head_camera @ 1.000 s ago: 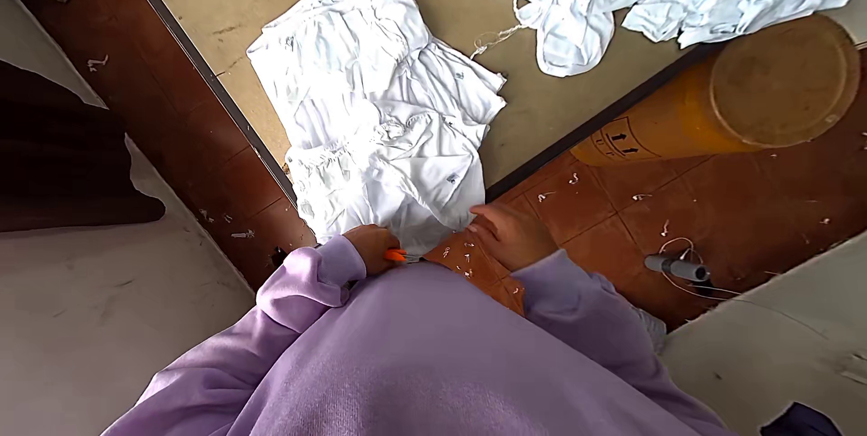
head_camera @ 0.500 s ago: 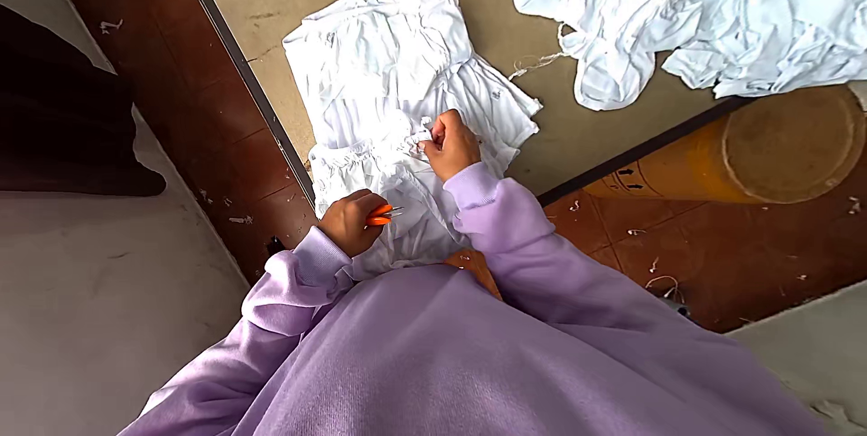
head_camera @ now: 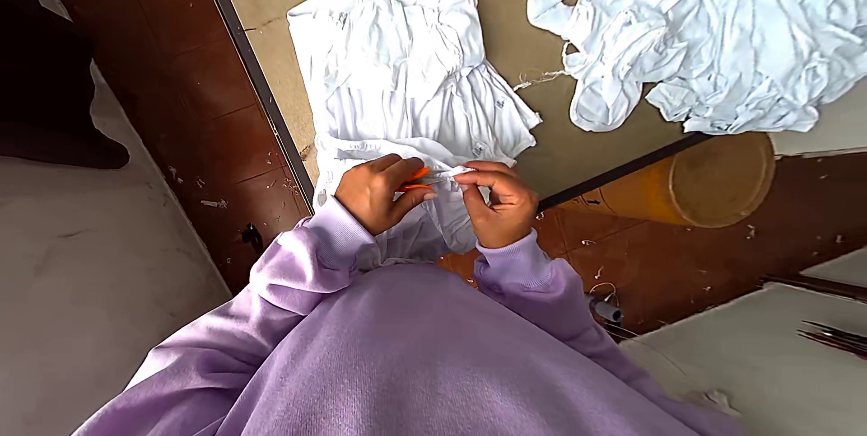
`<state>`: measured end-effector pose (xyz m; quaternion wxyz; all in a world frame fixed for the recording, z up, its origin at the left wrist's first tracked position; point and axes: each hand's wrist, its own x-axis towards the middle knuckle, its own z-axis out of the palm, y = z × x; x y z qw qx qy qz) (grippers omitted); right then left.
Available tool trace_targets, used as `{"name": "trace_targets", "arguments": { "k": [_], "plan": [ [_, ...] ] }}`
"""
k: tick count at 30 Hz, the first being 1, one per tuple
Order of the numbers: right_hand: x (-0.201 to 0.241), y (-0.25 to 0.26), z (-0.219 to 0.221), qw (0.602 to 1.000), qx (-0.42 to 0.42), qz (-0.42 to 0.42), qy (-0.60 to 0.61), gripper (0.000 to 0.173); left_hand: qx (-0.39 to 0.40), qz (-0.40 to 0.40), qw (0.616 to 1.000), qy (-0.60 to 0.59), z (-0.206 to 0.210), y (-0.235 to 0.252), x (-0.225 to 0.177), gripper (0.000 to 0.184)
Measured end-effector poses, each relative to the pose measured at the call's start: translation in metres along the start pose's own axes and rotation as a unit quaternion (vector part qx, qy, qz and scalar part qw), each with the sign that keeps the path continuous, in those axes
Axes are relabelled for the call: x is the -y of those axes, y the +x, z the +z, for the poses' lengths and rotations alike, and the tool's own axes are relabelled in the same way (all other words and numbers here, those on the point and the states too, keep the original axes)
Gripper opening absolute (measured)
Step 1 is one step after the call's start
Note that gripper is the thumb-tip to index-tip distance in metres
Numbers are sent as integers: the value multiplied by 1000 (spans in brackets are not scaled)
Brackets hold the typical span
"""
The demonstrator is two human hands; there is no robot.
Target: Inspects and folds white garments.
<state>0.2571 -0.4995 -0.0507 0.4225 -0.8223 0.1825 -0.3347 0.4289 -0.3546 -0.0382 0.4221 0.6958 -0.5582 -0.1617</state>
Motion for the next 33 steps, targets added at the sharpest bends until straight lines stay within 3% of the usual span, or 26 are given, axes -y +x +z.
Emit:
{"name": "trace_targets", "arguments": {
  "k": [7,19,23,25,26,29,30,33],
  "plan": [
    [6,-13,-8,998,31,16,52,39,40,31,998,37,6,10,-13,38],
    [20,-24,-11,998,54,-21,-26,37,61,81,993,58,15,15,-29,31],
    [11,-48,-45,988,50,17,-145,36,88,50,994,29,10,-15,-16,34],
    [6,-70,-80,951,93,140,-261,31,81,1,996,31,5,-41,0,37],
    [6,-78,-99,908,154,228,-316,28,70,-34,996,36,0,-53,8,36],
    [0,-83,-130,699,386,458,-391,40,9,-143,987,68,-19,-69,24,29],
    [3,-81,-128,689,400,470,-380,40,-11,-175,982,77,-25,-66,27,27],
    [22,-66,-93,873,248,320,-271,21,-10,-251,965,78,-36,-43,37,28]
  ]
}}
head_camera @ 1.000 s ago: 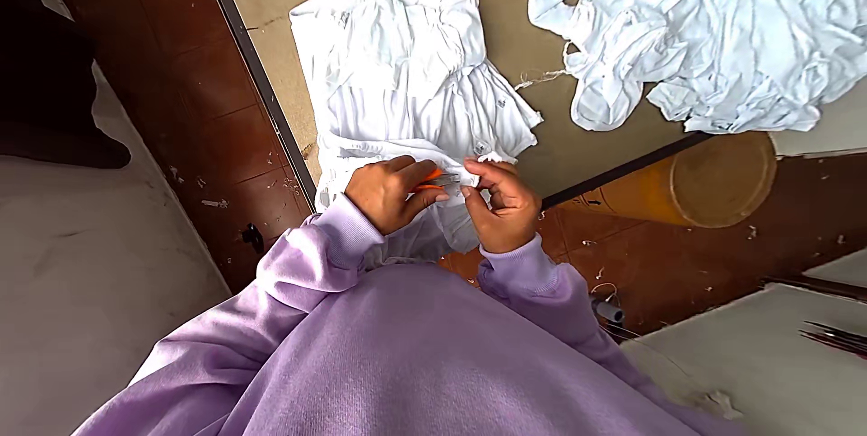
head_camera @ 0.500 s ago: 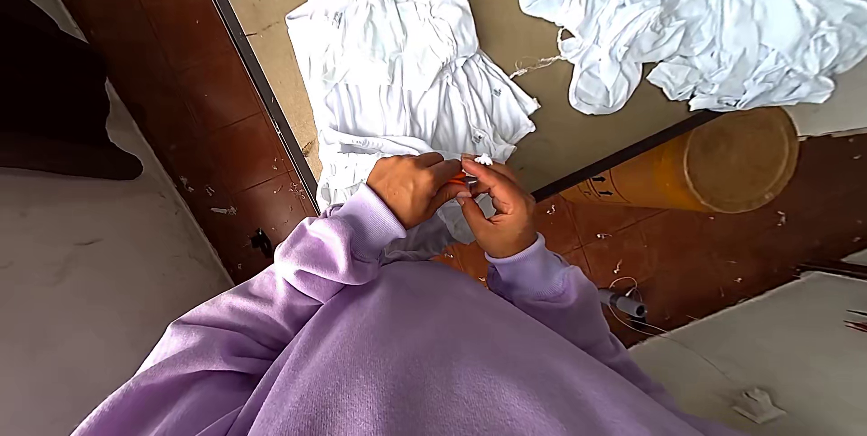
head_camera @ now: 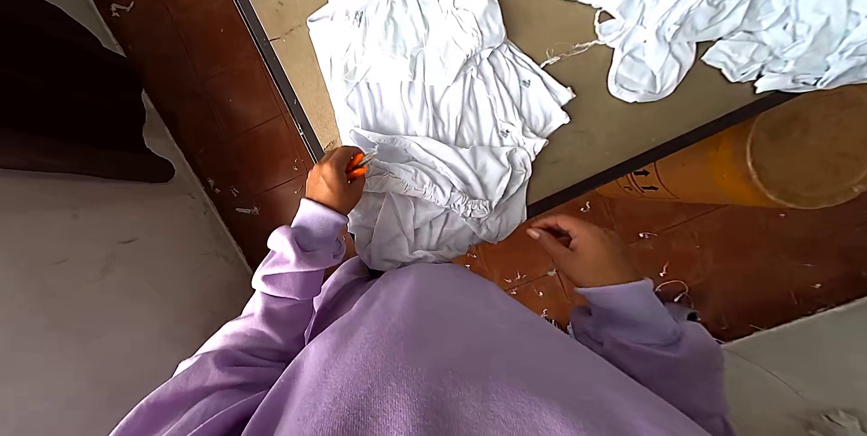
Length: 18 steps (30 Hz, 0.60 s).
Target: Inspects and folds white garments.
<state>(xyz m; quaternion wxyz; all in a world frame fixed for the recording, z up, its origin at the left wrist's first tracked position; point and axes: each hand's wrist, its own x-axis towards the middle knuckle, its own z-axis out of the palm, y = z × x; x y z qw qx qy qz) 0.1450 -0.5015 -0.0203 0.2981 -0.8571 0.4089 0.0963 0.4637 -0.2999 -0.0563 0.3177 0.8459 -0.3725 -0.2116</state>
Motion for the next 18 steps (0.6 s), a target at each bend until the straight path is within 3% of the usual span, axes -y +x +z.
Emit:
{"name": "trace_targets", "arguments": {
  "k": [3,5,8,12,16,18],
  "plan": [
    [59,31,20,978,-89,-159,100,21,145,-75,986,14,-4,26,-3,42],
    [93,53,33,963,-85,-216,136,20,178,-74,981,6,1,28,-1,36],
    [132,71,47,948,-67,-256,175,25,88,38,991,-95,7,10,7,20],
    [158,75,45,924,-15,-302,232,44,-1,163,961,-224,-1,-8,-9,13],
    [158,71,39,903,-19,-349,251,18,-34,200,956,-212,-9,-13,-22,9],
    [155,70,34,899,-33,-360,249,15,-51,215,959,-177,-9,-14,-26,6]
  ]
}}
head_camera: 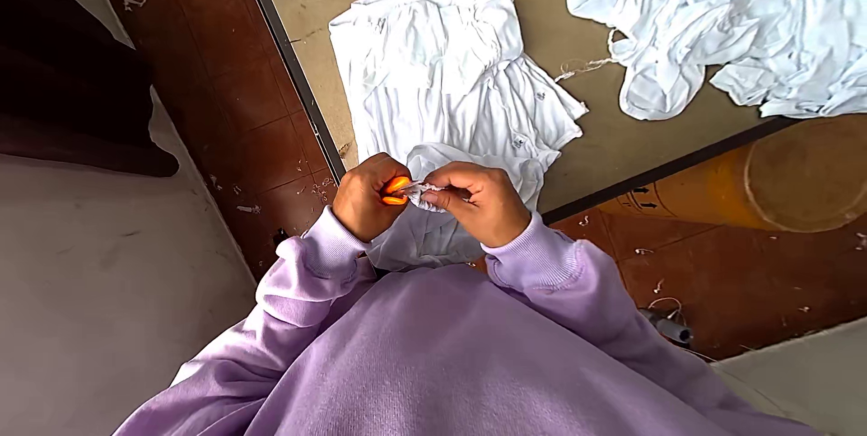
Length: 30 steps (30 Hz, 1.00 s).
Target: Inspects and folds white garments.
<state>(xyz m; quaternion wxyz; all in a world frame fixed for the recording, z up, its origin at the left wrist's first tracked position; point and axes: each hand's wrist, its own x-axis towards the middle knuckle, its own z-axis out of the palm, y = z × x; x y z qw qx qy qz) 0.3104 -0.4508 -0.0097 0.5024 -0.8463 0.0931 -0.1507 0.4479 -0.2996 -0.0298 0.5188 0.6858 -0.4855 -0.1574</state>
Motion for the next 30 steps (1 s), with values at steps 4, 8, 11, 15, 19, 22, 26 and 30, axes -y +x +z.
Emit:
{"name": "trace_targets", "arguments": {
  "k": [4,8,11,15,19,22,26,30],
  "plan": [
    [2,-5,-4,1000,-14,5,-4,25,47,19,998,38,-3,2,-6,16],
    [-1,-7,-5,999,-12,10,33,28,97,58,988,109,-22,6,-9,36],
    [-1,-7,-6,1000,1,9,26,28,145,87,972,161,-38,12,-15,36],
    [-2,-5,-7,1000,22,-8,6,29,233,92,952,176,-41,24,-25,32],
    [-1,1,-15,996,87,-3,14,28,294,92,939,153,-39,33,-28,32],
    [-5,3,-19,990,134,8,50,27,323,92,934,124,-38,36,-23,33],
    [-9,-4,-21,993,110,29,31,29,318,82,942,76,-29,37,-8,31],
    [-4,-43,-70,952,136,163,-221,27,210,-3,961,178,-15,47,16,33]
  ]
}}
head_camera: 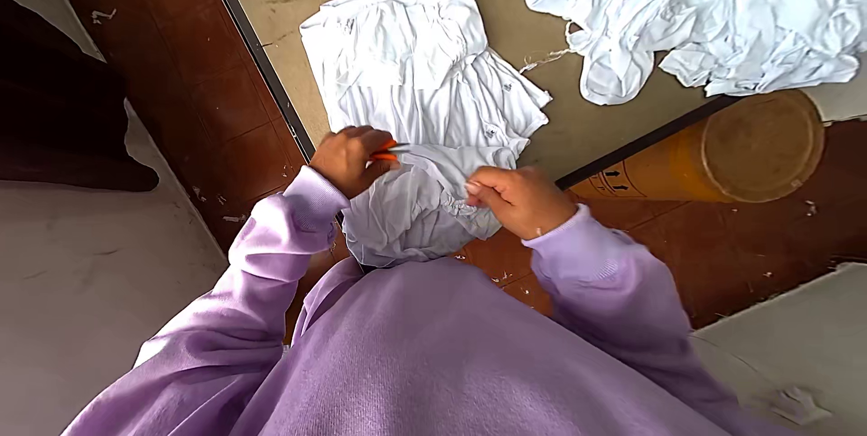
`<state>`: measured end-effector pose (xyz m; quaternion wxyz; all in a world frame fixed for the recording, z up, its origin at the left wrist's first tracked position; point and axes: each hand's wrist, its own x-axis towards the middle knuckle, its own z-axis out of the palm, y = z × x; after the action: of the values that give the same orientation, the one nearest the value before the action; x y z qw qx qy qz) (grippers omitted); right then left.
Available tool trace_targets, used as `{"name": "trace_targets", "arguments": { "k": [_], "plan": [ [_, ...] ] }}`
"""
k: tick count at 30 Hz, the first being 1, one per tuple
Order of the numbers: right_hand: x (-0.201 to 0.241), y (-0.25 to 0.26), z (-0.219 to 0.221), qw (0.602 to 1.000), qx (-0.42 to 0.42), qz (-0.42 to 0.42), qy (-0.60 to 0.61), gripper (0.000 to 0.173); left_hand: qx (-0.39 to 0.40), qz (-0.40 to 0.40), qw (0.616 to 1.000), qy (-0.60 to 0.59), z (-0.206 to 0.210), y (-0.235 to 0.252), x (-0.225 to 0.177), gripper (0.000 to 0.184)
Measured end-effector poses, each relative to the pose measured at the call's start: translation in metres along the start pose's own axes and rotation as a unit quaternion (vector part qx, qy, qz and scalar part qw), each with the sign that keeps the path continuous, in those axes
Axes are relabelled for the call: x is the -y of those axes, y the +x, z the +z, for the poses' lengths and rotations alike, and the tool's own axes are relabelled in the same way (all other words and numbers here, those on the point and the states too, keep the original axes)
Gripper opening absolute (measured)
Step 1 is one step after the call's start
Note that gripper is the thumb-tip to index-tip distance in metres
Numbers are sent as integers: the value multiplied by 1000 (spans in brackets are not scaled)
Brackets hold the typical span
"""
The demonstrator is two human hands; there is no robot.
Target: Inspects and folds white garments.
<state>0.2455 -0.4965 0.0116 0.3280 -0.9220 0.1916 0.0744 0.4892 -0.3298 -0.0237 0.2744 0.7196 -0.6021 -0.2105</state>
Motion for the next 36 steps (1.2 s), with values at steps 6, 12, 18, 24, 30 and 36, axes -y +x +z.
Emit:
{"name": "trace_targets", "arguments": {
  "k": [6,12,18,24,30,36],
  "plan": [
    [-27,-64,-11,912,196,324,-156,39,-3,-137,987,83,18,19,6,39],
    [-6,-16,52,991,-61,97,-74,50,225,-142,963,40,60,-28,-57,56],
    [-11,-14,69,987,-151,34,48,14,82,-176,980,35,69,-69,-37,37],
    [3,-26,77,980,-43,184,69,49,-127,-183,974,-48,92,-82,-28,42],
    [4,-20,103,972,-109,204,-38,25,-123,-236,946,-187,87,-87,-47,23],
    [-26,-40,92,822,-247,307,410,33,-223,-101,795,-555,82,-97,-138,16]
  ]
}}
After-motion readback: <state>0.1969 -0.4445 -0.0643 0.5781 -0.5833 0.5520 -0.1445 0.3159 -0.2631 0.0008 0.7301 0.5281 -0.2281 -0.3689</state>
